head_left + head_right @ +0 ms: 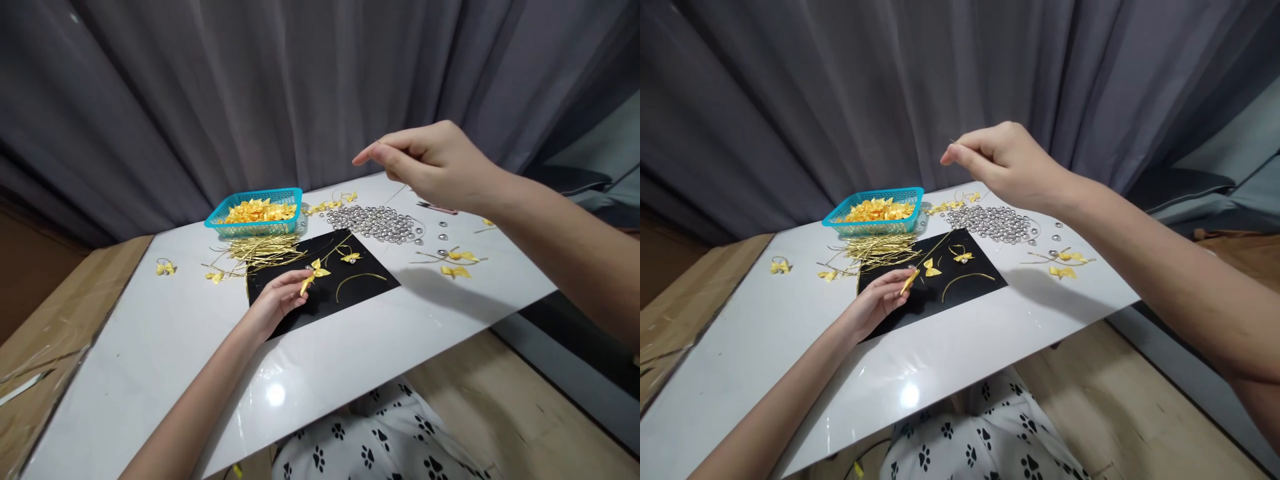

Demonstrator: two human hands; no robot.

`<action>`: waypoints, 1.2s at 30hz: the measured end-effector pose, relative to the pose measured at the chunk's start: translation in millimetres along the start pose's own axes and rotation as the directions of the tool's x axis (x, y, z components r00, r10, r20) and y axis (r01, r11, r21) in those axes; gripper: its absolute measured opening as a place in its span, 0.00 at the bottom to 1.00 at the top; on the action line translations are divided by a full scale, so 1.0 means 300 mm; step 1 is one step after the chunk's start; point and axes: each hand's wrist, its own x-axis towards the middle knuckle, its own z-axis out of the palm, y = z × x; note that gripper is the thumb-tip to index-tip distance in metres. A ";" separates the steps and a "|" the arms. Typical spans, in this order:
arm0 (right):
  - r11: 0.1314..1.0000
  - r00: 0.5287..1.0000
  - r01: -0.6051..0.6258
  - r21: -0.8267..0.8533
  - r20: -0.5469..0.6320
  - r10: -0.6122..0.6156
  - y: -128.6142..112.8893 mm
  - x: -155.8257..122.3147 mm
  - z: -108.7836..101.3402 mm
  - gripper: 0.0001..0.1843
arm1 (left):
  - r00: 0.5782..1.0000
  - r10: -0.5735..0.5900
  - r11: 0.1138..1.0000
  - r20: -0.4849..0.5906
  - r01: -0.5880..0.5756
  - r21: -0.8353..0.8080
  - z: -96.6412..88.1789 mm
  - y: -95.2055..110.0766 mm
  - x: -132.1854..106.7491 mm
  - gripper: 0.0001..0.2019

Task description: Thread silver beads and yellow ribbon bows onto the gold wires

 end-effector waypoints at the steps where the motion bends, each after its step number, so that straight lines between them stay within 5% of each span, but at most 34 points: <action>1: 1.000 1.000 -0.003 -0.003 0.001 0.003 0.004 0.001 0.000 0.15 | 1.000 0.000 0.999 -0.009 0.000 -0.037 0.002 0.004 0.000 0.12; 14: 0.992 0.995 -0.100 -0.080 0.014 0.102 0.029 0.021 0.017 0.15 | 1.000 -0.012 0.959 0.014 0.015 -0.282 0.019 0.020 -0.018 0.15; 23: 0.991 0.991 -0.134 -0.019 -0.001 0.134 -0.004 0.022 0.016 0.14 | 0.992 0.019 0.986 -0.122 -0.039 -0.160 0.033 0.001 -0.008 0.18; 28: 0.930 0.932 -0.356 0.093 -0.033 0.360 -0.044 0.027 0.007 0.21 | 0.960 0.036 0.984 -0.278 -0.082 -0.157 0.029 -0.001 0.008 0.03; 32: 0.793 0.879 -0.471 0.387 0.132 0.458 -0.056 0.025 0.012 0.18 | 0.963 0.033 0.994 -0.268 -0.058 -0.089 0.025 -0.006 0.010 0.06; 36: 0.744 0.903 -0.414 0.525 0.131 0.410 -0.098 0.014 0.001 0.13 | 0.946 0.093 0.995 -0.310 -0.081 0.053 0.008 -0.032 0.018 0.12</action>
